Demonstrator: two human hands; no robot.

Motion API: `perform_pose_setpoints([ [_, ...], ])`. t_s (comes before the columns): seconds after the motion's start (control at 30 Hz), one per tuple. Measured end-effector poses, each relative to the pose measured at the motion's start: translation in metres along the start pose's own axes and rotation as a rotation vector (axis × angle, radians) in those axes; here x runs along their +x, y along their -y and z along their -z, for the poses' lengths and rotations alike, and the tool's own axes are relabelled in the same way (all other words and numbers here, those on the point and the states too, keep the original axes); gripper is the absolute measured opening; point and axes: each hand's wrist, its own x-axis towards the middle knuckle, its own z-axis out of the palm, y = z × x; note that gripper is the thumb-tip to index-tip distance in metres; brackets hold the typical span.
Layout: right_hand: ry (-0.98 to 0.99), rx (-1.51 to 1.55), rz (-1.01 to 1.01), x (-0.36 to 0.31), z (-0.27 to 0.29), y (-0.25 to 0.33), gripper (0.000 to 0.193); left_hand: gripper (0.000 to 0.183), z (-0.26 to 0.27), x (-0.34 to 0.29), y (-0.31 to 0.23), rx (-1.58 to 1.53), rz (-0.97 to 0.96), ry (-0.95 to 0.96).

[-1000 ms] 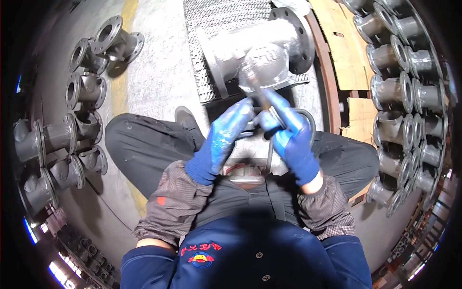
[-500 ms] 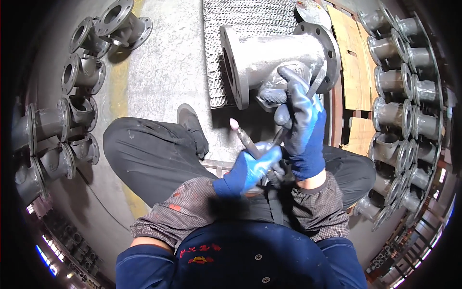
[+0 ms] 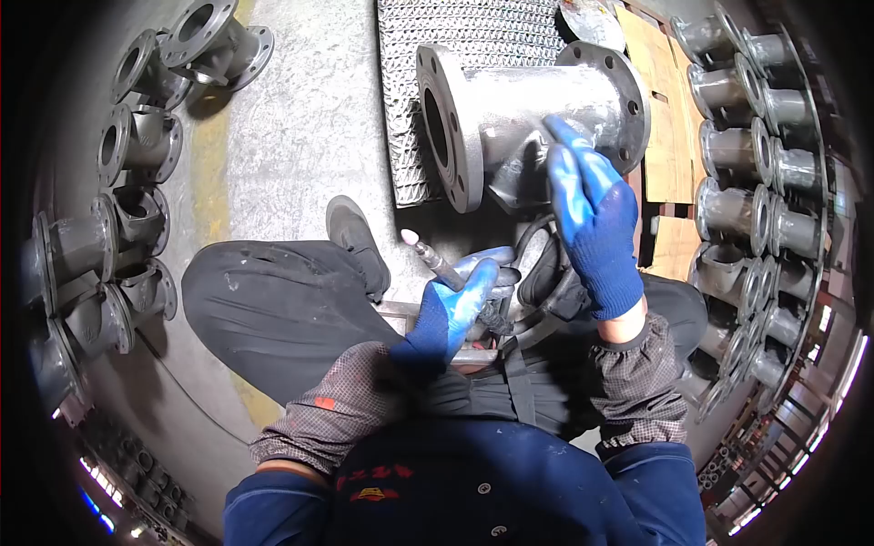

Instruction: The person uses a pneumatic grinding tool to smooth the surfaces and flange edges of cast metal pipe fittings, turning the objects over to reach different sides and then placing them onto a pallet.

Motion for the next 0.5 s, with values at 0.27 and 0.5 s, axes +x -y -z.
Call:
perform_pose_setpoints([
  [0.27,0.191,-0.238,-0.024,0.001,-0.004,-0.007,0.041,0.046,-0.002,-0.007,-0.01,-0.004,0.04,0.045],
  [0.5,0.281,-0.528,0.013,0.008,-0.002,0.012,0.055,0.036,-0.001,-0.005,-0.002,-0.081,0.02,-0.008],
])
